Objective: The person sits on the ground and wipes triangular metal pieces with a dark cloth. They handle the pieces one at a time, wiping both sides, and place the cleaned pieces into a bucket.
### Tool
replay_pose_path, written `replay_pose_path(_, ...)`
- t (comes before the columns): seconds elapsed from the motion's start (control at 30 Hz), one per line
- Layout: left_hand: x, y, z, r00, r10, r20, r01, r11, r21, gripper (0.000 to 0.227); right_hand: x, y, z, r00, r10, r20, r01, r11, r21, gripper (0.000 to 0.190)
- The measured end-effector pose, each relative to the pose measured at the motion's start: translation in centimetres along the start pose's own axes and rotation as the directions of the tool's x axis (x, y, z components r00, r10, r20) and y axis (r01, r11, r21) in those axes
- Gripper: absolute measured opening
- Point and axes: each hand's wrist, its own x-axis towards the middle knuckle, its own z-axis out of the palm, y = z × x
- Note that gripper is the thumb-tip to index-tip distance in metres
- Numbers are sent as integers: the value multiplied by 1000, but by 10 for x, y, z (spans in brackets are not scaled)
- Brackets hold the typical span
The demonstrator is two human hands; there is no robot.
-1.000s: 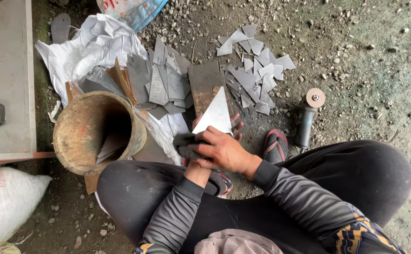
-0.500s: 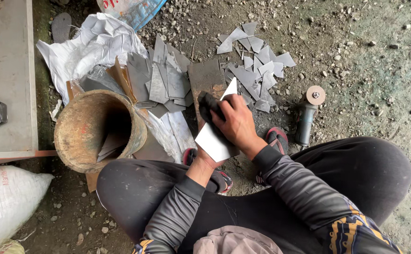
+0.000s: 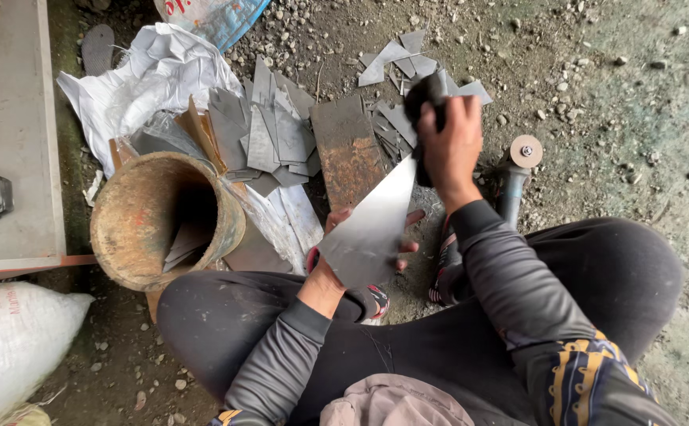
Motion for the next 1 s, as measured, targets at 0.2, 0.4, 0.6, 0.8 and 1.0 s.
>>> replay_pose_path(0.2, -17, 28, 26, 994, 89, 69, -91, 995, 29, 86, 23, 32, -3, 991, 76, -111, -64, 992, 112, 30)
replay_pose_path(0.4, -63, 72, 60, 925, 376, -59, -337, 881, 331, 94, 9, -17, -34, 998, 10, 65, -28, 957, 290, 25)
replay_pose_path(0.6, -50, 56, 54, 852, 524, 19, -524, 851, 21, 106, -79, -147, -61, 756, -551, 354, 366, 803, 470, 19)
replay_pose_path(0.8, -50, 42, 32, 692, 703, 165, -721, 661, 207, 80, -95, -140, -39, 730, -556, 398, 470, 831, 297, 29)
replay_pose_path(1.0, -44, 49, 44, 690, 715, 112, -722, 670, 172, 84, -91, -134, -36, 754, -566, 333, 460, 817, 347, 25)
